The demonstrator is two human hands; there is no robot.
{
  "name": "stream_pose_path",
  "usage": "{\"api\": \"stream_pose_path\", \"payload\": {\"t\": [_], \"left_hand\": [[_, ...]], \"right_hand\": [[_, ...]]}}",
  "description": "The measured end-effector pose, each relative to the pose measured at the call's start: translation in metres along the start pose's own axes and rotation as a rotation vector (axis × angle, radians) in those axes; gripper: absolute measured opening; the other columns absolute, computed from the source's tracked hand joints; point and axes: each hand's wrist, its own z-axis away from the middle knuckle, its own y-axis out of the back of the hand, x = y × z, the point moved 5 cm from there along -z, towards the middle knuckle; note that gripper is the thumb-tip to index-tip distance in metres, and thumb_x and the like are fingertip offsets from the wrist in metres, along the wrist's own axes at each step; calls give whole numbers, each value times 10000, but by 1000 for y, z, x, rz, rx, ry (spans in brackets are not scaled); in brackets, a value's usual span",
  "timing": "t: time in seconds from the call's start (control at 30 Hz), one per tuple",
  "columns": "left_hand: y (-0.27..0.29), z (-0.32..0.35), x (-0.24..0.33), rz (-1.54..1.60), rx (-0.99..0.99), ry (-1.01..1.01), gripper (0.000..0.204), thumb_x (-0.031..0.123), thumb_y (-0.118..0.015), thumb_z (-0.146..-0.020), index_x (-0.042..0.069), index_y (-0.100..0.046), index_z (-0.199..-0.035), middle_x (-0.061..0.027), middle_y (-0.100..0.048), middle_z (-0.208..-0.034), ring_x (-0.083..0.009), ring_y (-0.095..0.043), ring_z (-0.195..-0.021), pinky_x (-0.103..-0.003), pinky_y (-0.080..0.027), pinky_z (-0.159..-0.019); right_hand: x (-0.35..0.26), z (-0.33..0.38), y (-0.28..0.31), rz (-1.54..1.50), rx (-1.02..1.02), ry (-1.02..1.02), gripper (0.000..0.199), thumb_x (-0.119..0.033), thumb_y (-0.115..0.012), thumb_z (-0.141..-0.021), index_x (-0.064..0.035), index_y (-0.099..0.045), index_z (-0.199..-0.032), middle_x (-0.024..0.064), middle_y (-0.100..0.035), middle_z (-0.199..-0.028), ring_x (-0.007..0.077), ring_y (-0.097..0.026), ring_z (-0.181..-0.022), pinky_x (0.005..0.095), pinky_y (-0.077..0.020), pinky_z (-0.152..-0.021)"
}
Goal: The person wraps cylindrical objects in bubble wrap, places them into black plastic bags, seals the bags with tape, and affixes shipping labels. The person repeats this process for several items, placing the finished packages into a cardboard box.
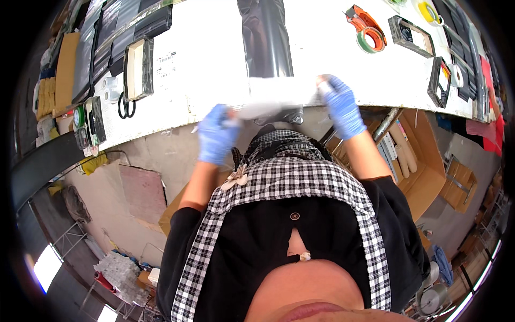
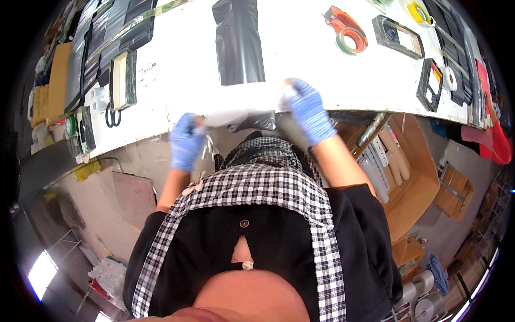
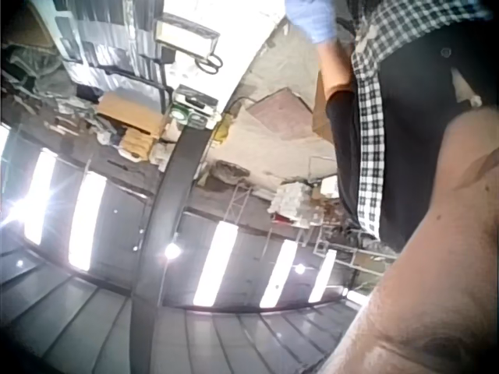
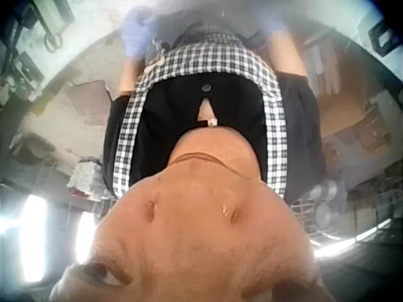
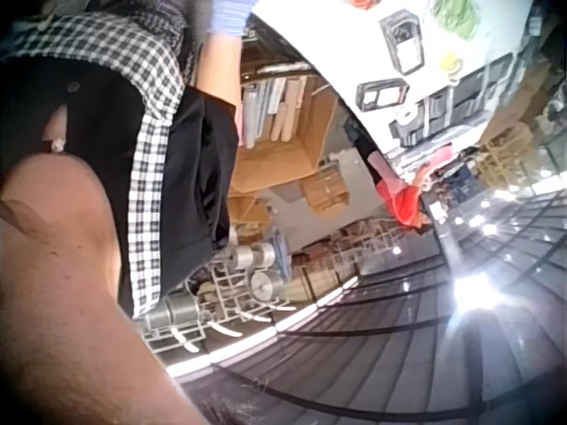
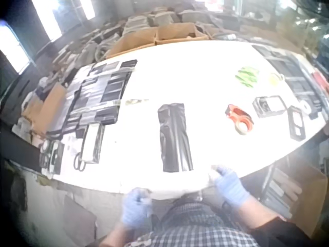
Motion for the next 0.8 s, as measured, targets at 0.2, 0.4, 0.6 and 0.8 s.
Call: {"api": "stream_pose_path", "payload": {"t": [0.2, 0.4, 0.6, 0.8], "left_hand": [[177, 30, -161, -1129, 14, 639, 293, 225, -593, -854, 29, -637, -1067, -222, -676, -1028, -386, -644, -1009, -450, -502, -881], [140, 15, -141, -870, 222, 215, 543, 136, -637, -823, 13, -513, -1337, -249, -574, -1268, -373, -569, -1162, -445, -444, -1019], [42, -29, -12, -877, 291, -358, 578, 135, -649, -811, 15, -488, -1353, -242, -502, -1353, -414, -487, -1245, -502, -402, -1058], [-79, -104, 74, -533, 25, -734, 625, 242, -573, -884, -23, -400, -1423, -269, -356, -1485, -443, -368, -1359, -517, -310, -1127]], "right_hand": [[-75, -58, 13, 267, -95, 855, 99, -37, -570, -953, -39, -646, -1017, 83, -700, -1002, 156, -671, -900, 276, -547, -768], [-36, -102, -32, 637, -298, 1212, 207, -19, -632, -885, -95, -639, -1077, 114, -681, -1136, 298, -675, -993, 337, -562, -833], [6, -107, -24, 682, -285, 1049, 268, 8, -625, -777, -75, -634, -1032, 155, -644, -1166, 367, -629, -1048, 446, -525, -899], [-15, -91, -58, 622, -110, 982, 501, -98, -580, -802, -26, -525, -1295, 242, -493, -1362, 433, -490, -1219, 488, -390, -1053]]}}
